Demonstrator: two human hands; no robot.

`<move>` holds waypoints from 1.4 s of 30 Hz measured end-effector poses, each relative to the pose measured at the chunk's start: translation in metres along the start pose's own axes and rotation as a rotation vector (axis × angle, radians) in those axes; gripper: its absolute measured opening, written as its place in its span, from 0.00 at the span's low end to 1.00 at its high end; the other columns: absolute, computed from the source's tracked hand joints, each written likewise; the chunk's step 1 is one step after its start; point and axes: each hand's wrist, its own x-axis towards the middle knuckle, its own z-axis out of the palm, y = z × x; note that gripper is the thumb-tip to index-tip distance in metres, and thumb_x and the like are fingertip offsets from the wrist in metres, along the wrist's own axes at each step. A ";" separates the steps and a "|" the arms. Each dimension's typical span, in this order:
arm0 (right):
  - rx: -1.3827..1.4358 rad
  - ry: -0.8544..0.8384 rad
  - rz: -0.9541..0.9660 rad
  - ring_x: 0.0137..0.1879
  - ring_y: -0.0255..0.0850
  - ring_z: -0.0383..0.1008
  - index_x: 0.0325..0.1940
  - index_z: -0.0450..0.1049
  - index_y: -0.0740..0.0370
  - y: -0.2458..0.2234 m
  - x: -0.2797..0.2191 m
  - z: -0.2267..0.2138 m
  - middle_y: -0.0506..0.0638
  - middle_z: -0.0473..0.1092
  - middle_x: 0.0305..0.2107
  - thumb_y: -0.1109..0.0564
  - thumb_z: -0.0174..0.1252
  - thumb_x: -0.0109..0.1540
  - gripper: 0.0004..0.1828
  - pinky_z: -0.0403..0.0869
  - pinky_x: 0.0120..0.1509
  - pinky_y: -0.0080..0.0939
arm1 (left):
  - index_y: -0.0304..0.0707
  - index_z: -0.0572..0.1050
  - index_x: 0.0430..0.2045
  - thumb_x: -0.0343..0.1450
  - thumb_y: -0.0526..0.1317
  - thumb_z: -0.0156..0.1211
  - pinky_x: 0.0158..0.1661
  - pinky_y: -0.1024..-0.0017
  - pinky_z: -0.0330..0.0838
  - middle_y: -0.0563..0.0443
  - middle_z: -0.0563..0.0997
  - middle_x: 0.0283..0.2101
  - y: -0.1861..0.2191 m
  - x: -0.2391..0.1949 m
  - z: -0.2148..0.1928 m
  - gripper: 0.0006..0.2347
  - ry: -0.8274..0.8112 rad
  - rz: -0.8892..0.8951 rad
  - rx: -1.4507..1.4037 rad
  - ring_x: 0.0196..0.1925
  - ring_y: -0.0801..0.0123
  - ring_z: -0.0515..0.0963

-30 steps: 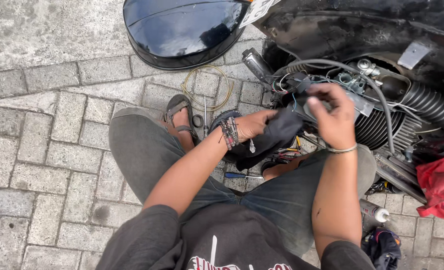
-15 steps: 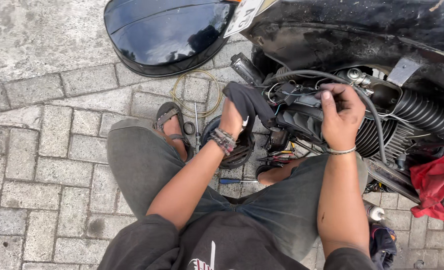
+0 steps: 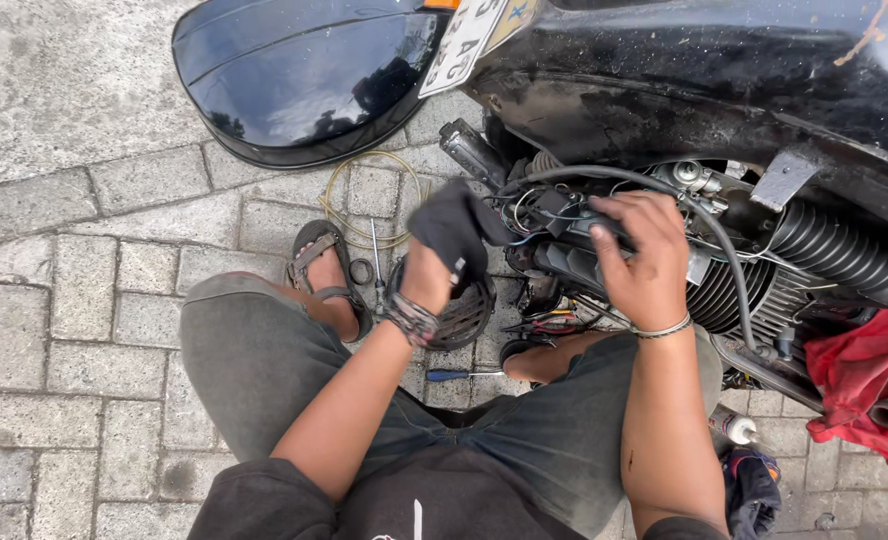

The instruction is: The person sits on a stool and works on the wiring of a motorcycle engine. They use a screwdriver to manipulate a black electrical component and connect wires within the engine assembly.

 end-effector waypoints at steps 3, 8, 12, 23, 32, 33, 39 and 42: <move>-0.038 -0.098 0.002 0.55 0.61 0.74 0.53 0.81 0.64 -0.002 0.006 -0.002 0.58 0.78 0.45 0.62 0.64 0.64 0.13 0.69 0.61 0.60 | 0.25 0.74 0.50 0.77 0.41 0.48 0.60 0.45 0.67 0.29 0.78 0.47 0.002 0.009 -0.019 0.16 -0.025 -0.021 -0.039 0.52 0.42 0.77; 0.053 -0.079 0.096 0.53 0.64 0.75 0.52 0.80 0.66 0.005 0.004 -0.001 0.60 0.77 0.45 0.64 0.62 0.66 0.10 0.70 0.60 0.61 | 0.27 0.74 0.52 0.77 0.43 0.49 0.63 0.46 0.66 0.33 0.79 0.49 0.018 -0.004 -0.003 0.17 -0.051 -0.039 -0.088 0.54 0.48 0.78; 0.042 -0.081 0.099 0.53 0.65 0.75 0.51 0.80 0.66 0.004 0.005 0.000 0.61 0.77 0.44 0.64 0.63 0.66 0.09 0.70 0.59 0.61 | 0.41 0.69 0.59 0.75 0.61 0.44 0.68 0.45 0.65 0.38 0.74 0.58 0.081 0.004 0.019 0.26 -0.156 -0.166 0.071 0.66 0.44 0.74; 0.031 -0.006 0.084 0.51 0.68 0.74 0.51 0.80 0.69 -0.001 0.008 0.005 0.62 0.77 0.42 0.63 0.63 0.69 0.08 0.70 0.58 0.63 | 0.37 0.56 0.72 0.76 0.52 0.36 0.75 0.36 0.42 0.32 0.58 0.75 0.036 0.004 0.053 0.29 -0.179 0.024 0.265 0.79 0.39 0.52; 0.083 0.056 0.098 0.51 0.70 0.73 0.53 0.79 0.71 0.000 0.006 0.003 0.64 0.76 0.42 0.64 0.58 0.72 0.09 0.69 0.57 0.65 | 0.31 0.56 0.71 0.69 0.47 0.40 0.74 0.36 0.47 0.28 0.58 0.73 0.023 0.017 0.059 0.33 -0.201 0.080 0.241 0.77 0.34 0.55; 0.083 0.065 0.097 0.50 0.71 0.73 0.53 0.79 0.71 0.000 0.007 0.005 0.64 0.76 0.41 0.64 0.58 0.72 0.08 0.69 0.57 0.65 | 0.32 0.58 0.71 0.75 0.49 0.37 0.74 0.35 0.46 0.27 0.58 0.74 0.028 0.016 0.055 0.29 -0.190 0.046 0.214 0.77 0.32 0.55; 0.097 0.071 0.096 0.51 0.70 0.73 0.52 0.79 0.71 0.001 0.002 0.002 0.64 0.76 0.41 0.63 0.59 0.71 0.08 0.69 0.57 0.65 | 0.43 0.65 0.68 0.81 0.53 0.44 0.70 0.38 0.59 0.37 0.67 0.69 0.028 0.006 0.054 0.22 -0.081 0.008 0.275 0.71 0.39 0.67; 0.108 0.077 0.096 0.51 0.69 0.74 0.52 0.79 0.71 0.000 0.001 0.000 0.64 0.76 0.40 0.62 0.59 0.72 0.09 0.69 0.58 0.65 | 0.41 0.75 0.50 0.75 0.46 0.55 0.61 0.52 0.71 0.45 0.81 0.50 0.024 0.021 0.064 0.13 0.127 -0.046 0.310 0.55 0.55 0.80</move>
